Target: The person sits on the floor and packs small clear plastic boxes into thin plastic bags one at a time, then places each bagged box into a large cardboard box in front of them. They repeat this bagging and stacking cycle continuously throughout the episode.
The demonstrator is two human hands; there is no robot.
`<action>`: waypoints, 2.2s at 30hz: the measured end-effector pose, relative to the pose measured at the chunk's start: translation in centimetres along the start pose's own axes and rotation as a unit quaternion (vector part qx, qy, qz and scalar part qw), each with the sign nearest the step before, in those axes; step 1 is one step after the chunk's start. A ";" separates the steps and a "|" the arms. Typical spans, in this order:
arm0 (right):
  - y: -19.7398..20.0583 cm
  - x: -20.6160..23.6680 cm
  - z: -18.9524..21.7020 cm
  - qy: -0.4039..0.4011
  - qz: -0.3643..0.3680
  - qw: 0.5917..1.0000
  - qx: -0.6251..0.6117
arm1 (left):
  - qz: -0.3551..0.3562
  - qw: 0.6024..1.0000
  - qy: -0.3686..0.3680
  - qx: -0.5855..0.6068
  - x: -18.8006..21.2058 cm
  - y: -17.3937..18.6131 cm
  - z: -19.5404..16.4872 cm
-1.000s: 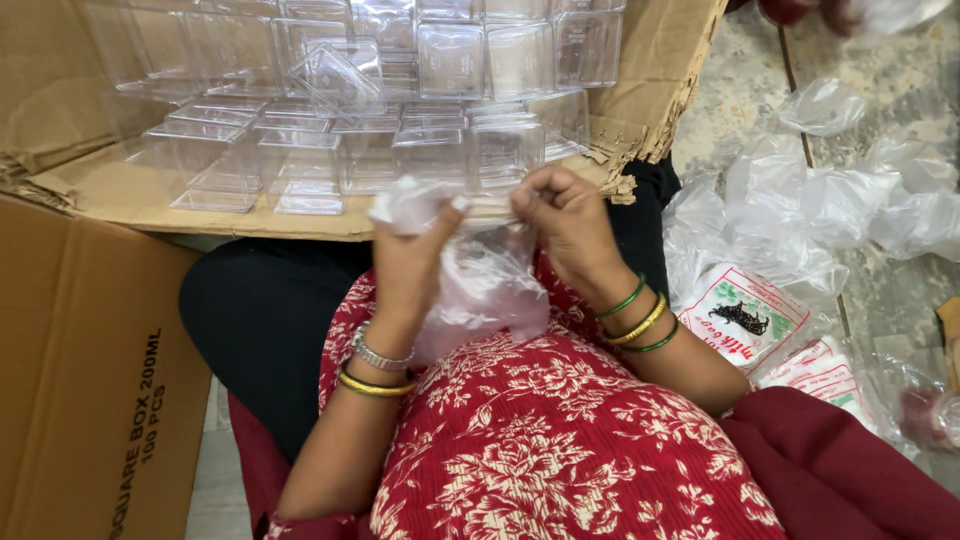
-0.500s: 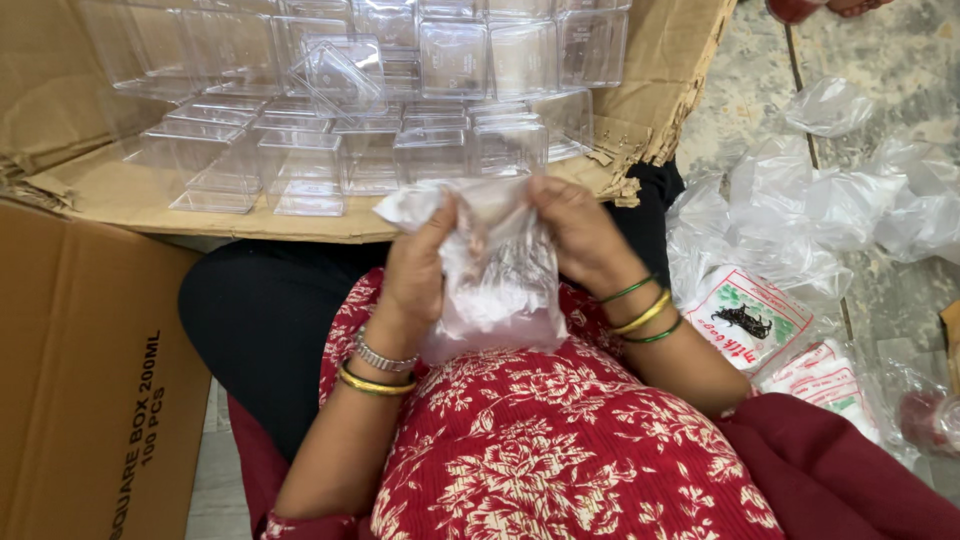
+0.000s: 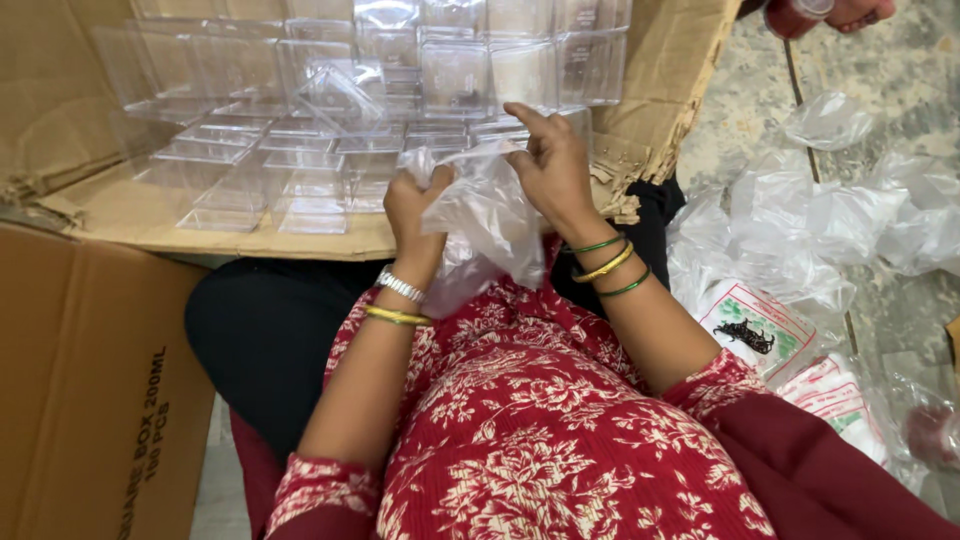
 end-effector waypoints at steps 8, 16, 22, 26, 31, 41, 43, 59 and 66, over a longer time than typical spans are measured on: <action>2.4 2.0 2.7 0.111 -0.055 0.969 0.216 | 0.026 0.993 -0.118 0.019 2.0 -1.9 -0.2; 3.0 3.2 -1.4 0.007 -0.022 0.996 -0.082 | 0.063 0.985 -0.131 0.089 3.4 -2.7 -2.4; 5.0 6.2 0.5 -0.075 -0.069 0.947 -0.304 | 0.202 0.942 0.037 0.265 4.7 -2.7 -1.3; 6.4 6.4 1.7 -0.109 -0.049 0.943 -0.311 | 0.219 0.920 -0.304 0.118 6.4 -1.7 -1.9; 4.8 7.7 2.2 -0.212 0.097 0.769 -0.596 | 0.102 0.873 -0.422 -0.222 7.5 -0.9 -1.4; 3.3 15.3 2.0 -0.272 0.244 0.610 -0.703 | 0.177 0.977 -0.052 0.109 9.4 -0.7 -4.1; 4.2 15.5 1.2 -0.225 0.262 0.646 -0.681 | 0.172 0.979 0.017 0.105 9.5 -0.9 -3.7; 22.6 22.0 -27.4 -0.291 -0.553 0.701 -0.345 | 0.184 0.970 -0.040 0.153 8.9 0.2 -3.1; 20.9 18.0 -22.0 -0.218 -0.452 0.865 -0.006 | 0.203 0.954 0.009 0.222 9.5 0.9 -4.9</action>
Point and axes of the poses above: each hand's wrist, its own x-axis away from the middle knuckle, its own y-axis out of the back of the hand, z = x × y, the point moved 3 cm from there along -x, towards the middle knuckle, and after that the axes turned 5 degrees about y, right-handed, at the moved point
